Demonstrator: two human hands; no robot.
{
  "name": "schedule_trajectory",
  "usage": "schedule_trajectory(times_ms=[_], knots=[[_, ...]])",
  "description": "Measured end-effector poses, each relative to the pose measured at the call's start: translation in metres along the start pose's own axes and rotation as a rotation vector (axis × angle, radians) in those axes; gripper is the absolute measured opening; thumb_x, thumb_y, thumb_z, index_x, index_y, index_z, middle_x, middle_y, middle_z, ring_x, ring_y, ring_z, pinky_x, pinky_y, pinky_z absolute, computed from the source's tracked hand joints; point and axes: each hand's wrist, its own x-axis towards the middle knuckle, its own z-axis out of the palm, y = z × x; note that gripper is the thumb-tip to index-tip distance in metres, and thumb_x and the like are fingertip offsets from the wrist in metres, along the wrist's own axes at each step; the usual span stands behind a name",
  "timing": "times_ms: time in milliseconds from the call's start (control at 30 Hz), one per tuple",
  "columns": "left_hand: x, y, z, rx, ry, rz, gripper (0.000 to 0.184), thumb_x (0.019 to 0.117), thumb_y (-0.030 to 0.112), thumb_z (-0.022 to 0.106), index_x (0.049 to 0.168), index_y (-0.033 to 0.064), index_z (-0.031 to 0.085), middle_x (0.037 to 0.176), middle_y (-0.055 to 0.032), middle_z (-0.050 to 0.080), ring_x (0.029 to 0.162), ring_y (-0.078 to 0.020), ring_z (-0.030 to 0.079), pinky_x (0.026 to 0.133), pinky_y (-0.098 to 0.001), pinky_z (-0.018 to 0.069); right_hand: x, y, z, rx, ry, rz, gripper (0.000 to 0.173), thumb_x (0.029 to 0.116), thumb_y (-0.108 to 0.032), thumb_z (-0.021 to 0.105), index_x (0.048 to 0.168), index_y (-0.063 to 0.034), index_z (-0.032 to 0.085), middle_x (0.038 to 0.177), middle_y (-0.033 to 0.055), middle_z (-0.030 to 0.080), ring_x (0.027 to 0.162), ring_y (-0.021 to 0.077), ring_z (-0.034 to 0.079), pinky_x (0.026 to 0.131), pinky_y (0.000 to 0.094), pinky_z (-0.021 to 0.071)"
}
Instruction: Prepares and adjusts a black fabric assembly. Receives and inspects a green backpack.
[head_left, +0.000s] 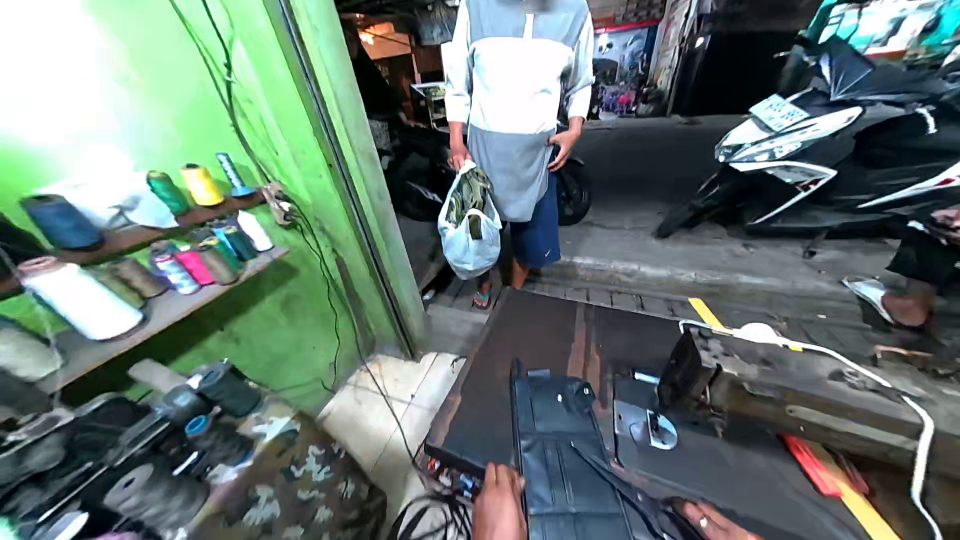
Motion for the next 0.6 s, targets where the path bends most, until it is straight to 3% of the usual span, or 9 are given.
schedule_trajectory(times_ms=[67,167,233,300,367,433,500,600], knots=[[0.007,-0.010,-0.012,-0.273,-0.036,-0.039,0.032,0.1079,0.016,0.044,0.119,-0.0071,0.063,0.111,-0.0236,0.067,0.101,-0.0348,0.069,0.093,-0.0507,0.0555,0.000,0.008,0.006,0.009,0.114,-0.060,0.053,0.0866,-0.041,0.079,0.117,0.0022,0.072,0.114,0.0242,0.072,0.098,0.0431,0.073,0.082,0.0631,0.0577],[0.002,-0.023,-0.026,-0.636,-0.071,-0.238,0.037,0.1127,0.023,0.033,0.121,-0.0047,0.057,0.079,-0.0064,0.057,0.065,-0.0139,0.057,0.064,-0.0334,0.0534,-0.006,0.014,0.017,-0.030,0.209,-0.134,0.054,0.0823,-0.044,0.078,0.112,0.0011,0.073,0.104,0.0221,0.073,0.084,0.0406,0.074,0.069,0.0617,0.0590],[-0.001,-0.036,-0.032,-0.644,-0.033,-0.282,0.042,0.1128,0.025,0.035,0.106,-0.0047,0.064,0.072,-0.0036,0.054,0.059,-0.0108,0.051,0.060,-0.0308,0.0490,-0.005,0.015,0.015,-0.040,0.178,-0.155,0.055,0.0840,-0.041,0.079,0.114,0.0042,0.072,0.106,0.0262,0.072,0.085,0.0448,0.073,0.071,0.0648,0.0576],[-0.008,-0.053,-0.031,-0.498,0.025,-0.218,0.044,0.1115,0.029,0.040,0.085,0.0013,0.062,0.061,-0.0017,0.048,0.053,-0.0124,0.047,0.055,-0.0328,0.0439,-0.005,0.013,0.013,-0.064,0.166,-0.179,0.058,0.0850,-0.044,0.077,0.113,0.0059,0.071,0.103,0.0277,0.072,0.085,0.0460,0.073,0.070,0.0653,0.0568],[-0.016,-0.062,-0.030,-0.389,0.032,-0.175,0.037,0.1096,0.026,0.047,0.088,-0.0005,0.061,0.066,-0.0078,0.052,0.058,-0.0193,0.051,0.060,-0.0405,0.0464,-0.008,0.010,0.011,-0.076,0.176,-0.209,0.060,0.0857,-0.047,0.074,0.112,0.0060,0.071,0.100,0.0266,0.072,0.083,0.0441,0.073,0.067,0.0626,0.0572],[-0.025,-0.068,-0.025,-0.412,-0.006,-0.148,0.017,0.1025,0.014,0.061,0.110,-0.0016,0.061,0.095,-0.0147,0.064,0.073,-0.0224,0.064,0.069,-0.0431,0.0574,-0.012,0.004,0.009,-0.079,0.171,-0.245,0.060,0.0855,-0.048,0.074,0.113,0.0049,0.072,0.098,0.0248,0.072,0.080,0.0413,0.073,0.064,0.0589,0.0578],[-0.030,-0.066,-0.021,-0.441,-0.021,-0.077,0.030,0.0973,0.009,0.068,0.125,0.0033,0.060,0.119,-0.0147,0.064,0.082,-0.0215,0.070,0.073,-0.0418,0.0623,-0.011,-0.004,0.008,-0.082,0.169,-0.291,0.060,0.0848,-0.050,0.074,0.112,0.0034,0.072,0.097,0.0233,0.072,0.076,0.0386,0.073,0.060,0.0560,0.0575],[-0.038,-0.051,-0.012,-0.376,0.072,0.108,0.022,0.0988,0.015,0.066,0.118,0.0041,0.069,0.111,-0.0116,0.069,0.075,-0.0166,0.070,0.067,-0.0358,0.0625,-0.009,-0.012,0.008,-0.103,0.148,-0.320,0.062,0.0859,-0.053,0.072,0.113,0.0025,0.072,0.095,0.0221,0.072,0.072,0.0375,0.072,0.056,0.0545,0.0563]])
